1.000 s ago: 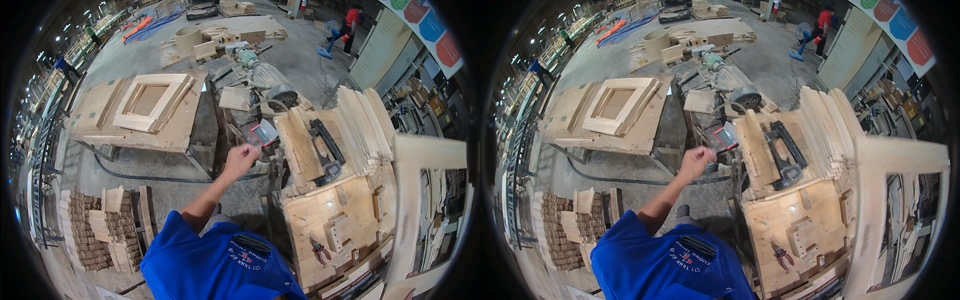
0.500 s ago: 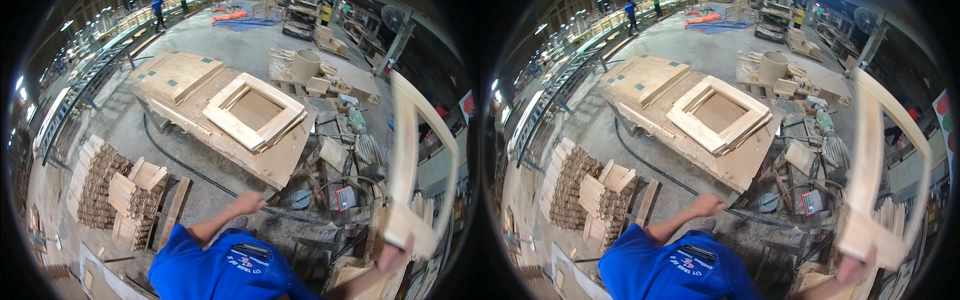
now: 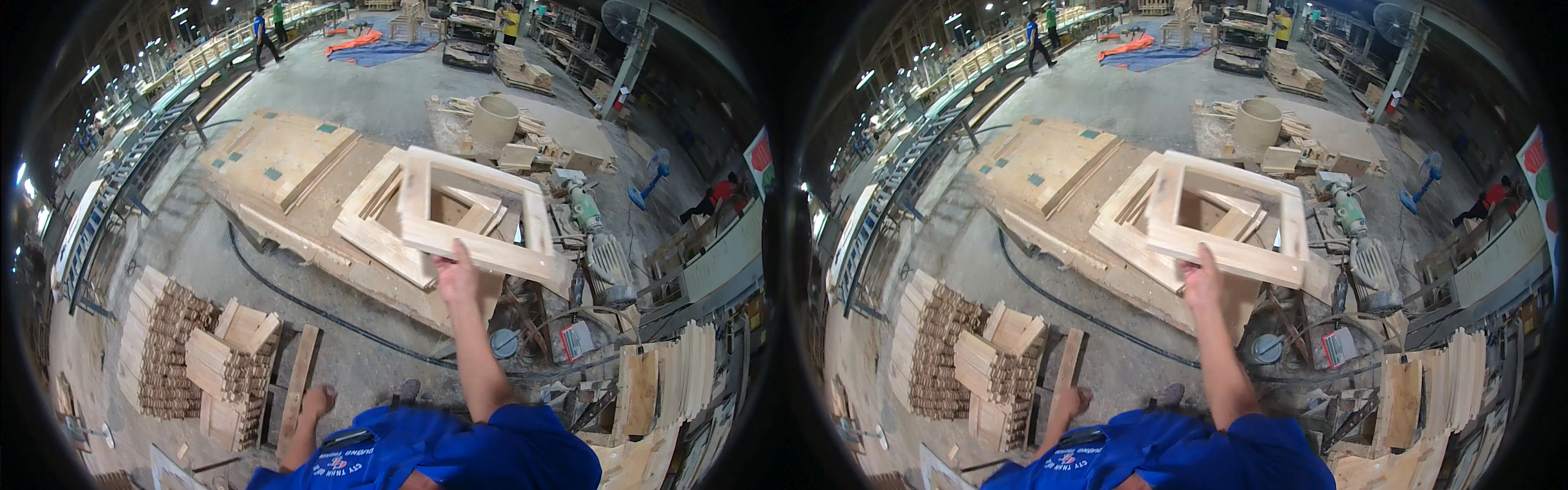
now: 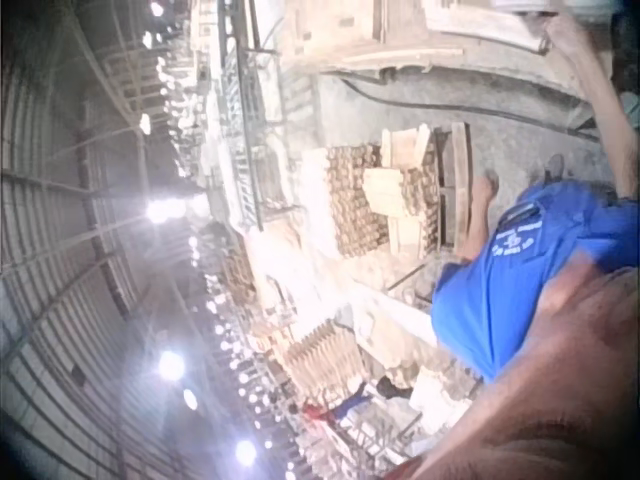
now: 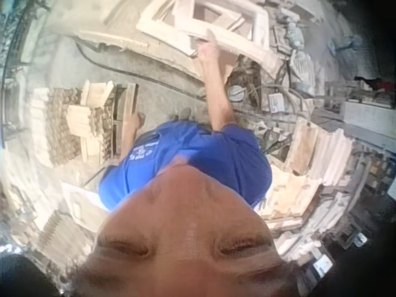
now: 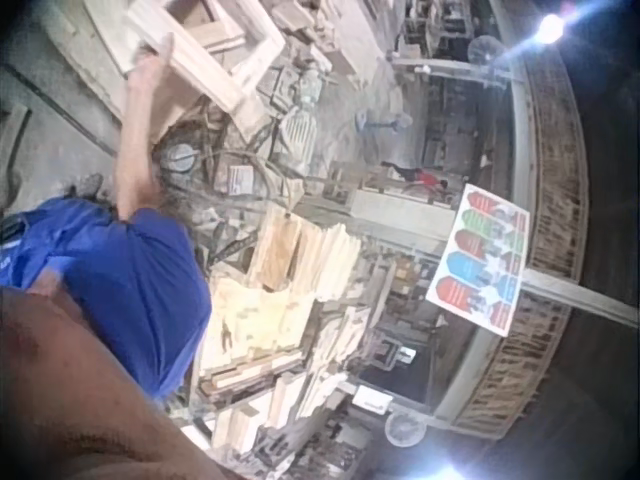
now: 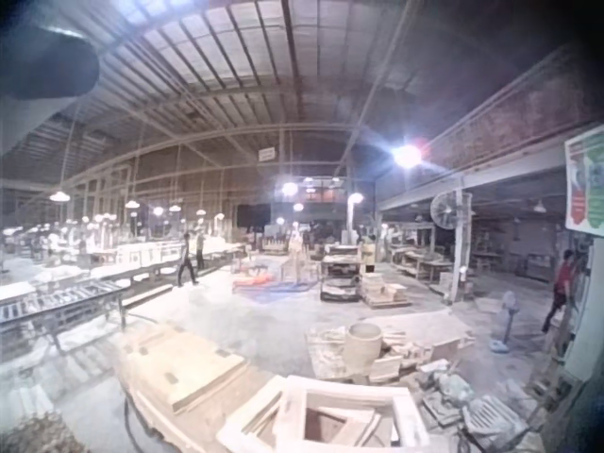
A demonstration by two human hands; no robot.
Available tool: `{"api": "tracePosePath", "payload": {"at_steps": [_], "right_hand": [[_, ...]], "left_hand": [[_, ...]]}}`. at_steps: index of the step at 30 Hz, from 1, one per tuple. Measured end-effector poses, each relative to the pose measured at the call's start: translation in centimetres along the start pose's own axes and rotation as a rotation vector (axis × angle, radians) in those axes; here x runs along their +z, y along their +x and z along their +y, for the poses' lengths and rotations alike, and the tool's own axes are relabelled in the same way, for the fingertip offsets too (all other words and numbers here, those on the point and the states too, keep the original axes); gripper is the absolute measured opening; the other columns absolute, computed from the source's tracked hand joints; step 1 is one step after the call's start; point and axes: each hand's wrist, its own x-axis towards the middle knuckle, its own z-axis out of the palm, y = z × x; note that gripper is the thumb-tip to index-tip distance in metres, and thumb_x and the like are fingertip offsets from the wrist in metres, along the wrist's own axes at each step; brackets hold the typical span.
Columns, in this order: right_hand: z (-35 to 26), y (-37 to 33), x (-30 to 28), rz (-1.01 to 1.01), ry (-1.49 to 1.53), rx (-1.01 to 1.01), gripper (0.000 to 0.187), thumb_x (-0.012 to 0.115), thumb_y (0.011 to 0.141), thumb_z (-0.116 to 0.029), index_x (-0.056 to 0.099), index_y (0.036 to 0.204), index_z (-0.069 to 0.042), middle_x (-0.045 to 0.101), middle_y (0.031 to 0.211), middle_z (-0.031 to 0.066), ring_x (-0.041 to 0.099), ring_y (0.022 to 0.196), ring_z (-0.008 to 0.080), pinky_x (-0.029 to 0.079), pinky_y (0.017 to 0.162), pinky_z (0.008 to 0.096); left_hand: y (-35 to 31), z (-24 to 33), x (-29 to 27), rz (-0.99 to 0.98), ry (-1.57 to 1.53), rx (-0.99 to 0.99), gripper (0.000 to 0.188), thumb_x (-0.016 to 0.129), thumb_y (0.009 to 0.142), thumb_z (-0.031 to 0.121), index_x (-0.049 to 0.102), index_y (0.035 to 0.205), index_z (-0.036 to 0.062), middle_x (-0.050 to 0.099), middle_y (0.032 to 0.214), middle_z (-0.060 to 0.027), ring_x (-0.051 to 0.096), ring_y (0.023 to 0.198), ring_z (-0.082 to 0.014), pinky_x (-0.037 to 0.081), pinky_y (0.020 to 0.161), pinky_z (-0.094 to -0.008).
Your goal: The person assembles wooden frames by placing small wooden pieces into a jig and securing them with a nail gun. The person repeatedly picks up pieces, aligns them, and fastens them, then removes the completed frame and repeats the process.
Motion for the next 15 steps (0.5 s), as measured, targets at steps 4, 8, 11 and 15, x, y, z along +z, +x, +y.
{"api": "tracePosePath", "payload": {"at_steps": [4,8,11,15], "right_hand": [[8.4,3.1,3.5,0.086,-0.065,-0.033,0.044,0.077,0.099,-0.018,0.058,0.137,-0.006,0.068,0.127,0.0130,0.070,0.107,0.0257,0.063,0.076,0.0392],[12.0,7.2,5.4,0.108,0.005,0.157,0.049,0.078,0.099,-0.023,0.056,0.140,-0.007,0.067,0.126,0.0139,0.071,0.101,0.0269,0.065,0.081,0.0415],[15.4,3.8,4.1,-0.201,-0.310,0.511,0.054,0.077,0.100,-0.035,0.055,0.141,-0.007,0.067,0.127,0.0145,0.071,0.096,0.0281,0.065,0.079,0.0453],[14.0,-3.2,-0.1,-0.625,-0.611,0.677,0.053,0.077,0.099,-0.042,0.057,0.139,-0.013,0.071,0.115,0.0046,0.069,0.088,0.0179,0.061,0.069,0.0360]], "left_hand": [[-5.3,-2.3,3.5,-0.143,-0.224,-0.254,0.035,0.072,0.091,0.038,0.080,0.114,0.0131,0.077,0.108,-0.0229,0.074,0.108,-0.0409,0.058,0.093,-0.0503],[-3.3,-2.1,5.0,-0.178,-0.139,-0.311,0.034,0.074,0.089,0.038,0.081,0.111,0.0126,0.078,0.107,-0.0216,0.075,0.107,-0.0398,0.059,0.092,-0.0493],[-2.3,-2.4,5.5,-0.174,-0.125,-0.306,0.034,0.075,0.089,0.038,0.081,0.110,0.0122,0.079,0.107,-0.0215,0.075,0.107,-0.0399,0.059,0.092,-0.0491],[2.1,0.5,4.6,-0.184,-0.082,-0.011,0.035,0.075,0.088,0.039,0.081,0.109,0.0116,0.079,0.107,-0.0215,0.075,0.107,-0.0400,0.059,0.091,-0.0489]]}}
